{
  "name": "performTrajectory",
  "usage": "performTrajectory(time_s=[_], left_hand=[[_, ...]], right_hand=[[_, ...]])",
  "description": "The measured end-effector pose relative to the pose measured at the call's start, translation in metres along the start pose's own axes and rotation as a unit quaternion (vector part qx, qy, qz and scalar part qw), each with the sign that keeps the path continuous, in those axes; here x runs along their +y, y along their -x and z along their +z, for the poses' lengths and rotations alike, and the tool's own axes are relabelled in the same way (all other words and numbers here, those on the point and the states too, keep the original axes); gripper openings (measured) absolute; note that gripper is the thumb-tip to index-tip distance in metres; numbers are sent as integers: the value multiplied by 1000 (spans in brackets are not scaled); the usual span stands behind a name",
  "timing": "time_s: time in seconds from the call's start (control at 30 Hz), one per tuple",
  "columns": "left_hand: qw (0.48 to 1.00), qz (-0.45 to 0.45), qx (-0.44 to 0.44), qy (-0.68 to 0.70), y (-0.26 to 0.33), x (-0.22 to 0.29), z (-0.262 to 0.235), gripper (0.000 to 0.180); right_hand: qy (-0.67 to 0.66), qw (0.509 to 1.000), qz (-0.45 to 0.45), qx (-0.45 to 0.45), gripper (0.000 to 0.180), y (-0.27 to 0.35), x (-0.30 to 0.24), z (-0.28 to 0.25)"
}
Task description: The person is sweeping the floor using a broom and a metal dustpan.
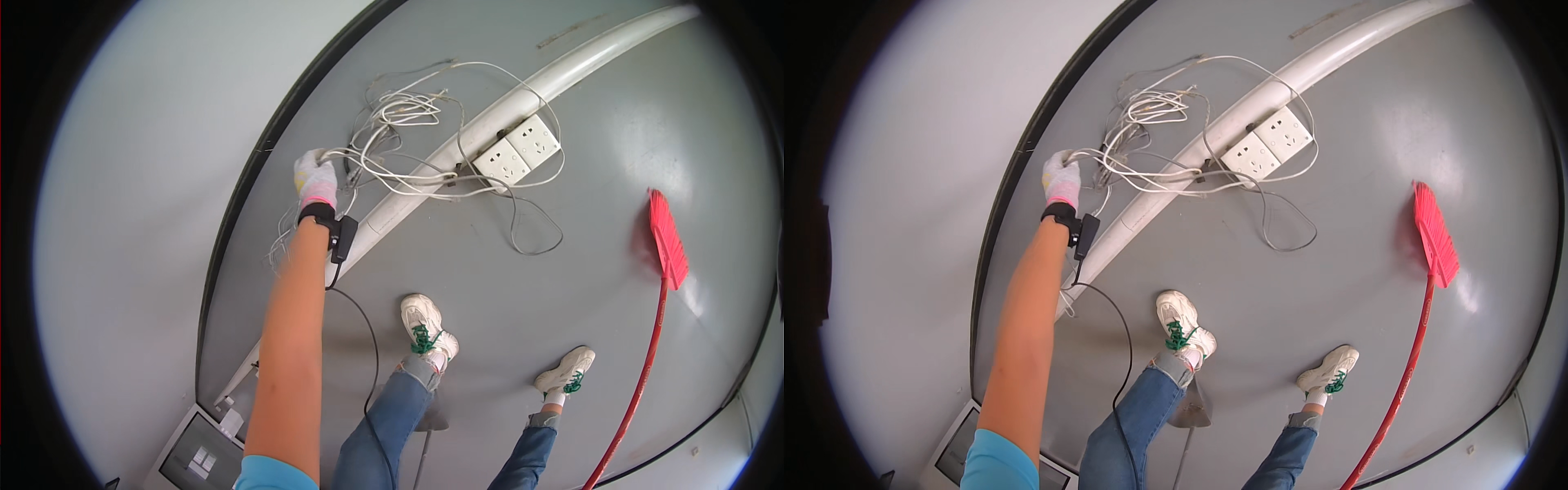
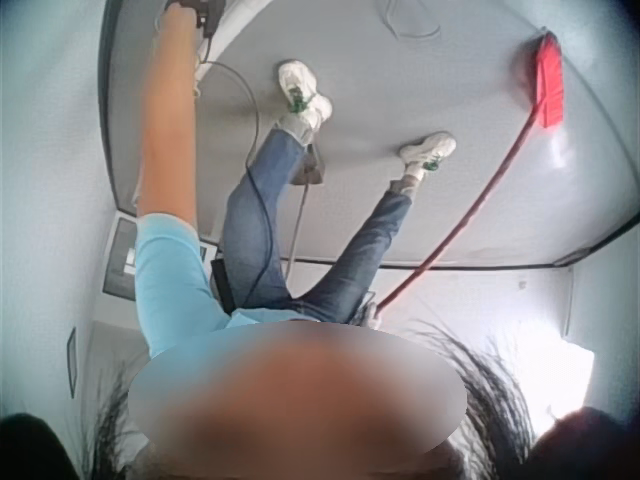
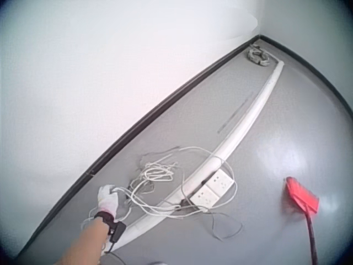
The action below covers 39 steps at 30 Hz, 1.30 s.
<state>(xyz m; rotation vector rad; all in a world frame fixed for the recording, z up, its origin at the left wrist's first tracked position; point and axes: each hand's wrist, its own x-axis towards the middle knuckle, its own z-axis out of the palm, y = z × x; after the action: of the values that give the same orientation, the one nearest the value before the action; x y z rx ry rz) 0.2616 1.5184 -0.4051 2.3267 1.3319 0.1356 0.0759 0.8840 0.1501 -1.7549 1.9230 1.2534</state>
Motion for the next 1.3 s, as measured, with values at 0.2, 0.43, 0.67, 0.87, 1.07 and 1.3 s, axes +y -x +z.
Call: performTrajectory(time_s=[0.2,0.43,0.67,0.87,1.07,1.3], left_hand=[[956,-255,73,122,-30,-82,-52,24],[920,-306,138,200,-15,-100,-163,25],[894,-326,205,229,30,-130,-326,32],[945,-235,189,-126,85,-134,-480,37],[949,-221,160,-156,93,-71,-544,42],[928,-231,197,219,120,-8,-573,23]], right_hand=[[-27,999,32,-3,22,-4,9,1],[-64,997,-30,-44,24,-25,-21,-20],[-77,984,-136,-82,41,-50,-84,-49],[37,978,-201,52,41,-66,-23,-127],[265,886,-377,51,34,-16,72,-201],[339,858,-387,24,33,-21,67,-224]])
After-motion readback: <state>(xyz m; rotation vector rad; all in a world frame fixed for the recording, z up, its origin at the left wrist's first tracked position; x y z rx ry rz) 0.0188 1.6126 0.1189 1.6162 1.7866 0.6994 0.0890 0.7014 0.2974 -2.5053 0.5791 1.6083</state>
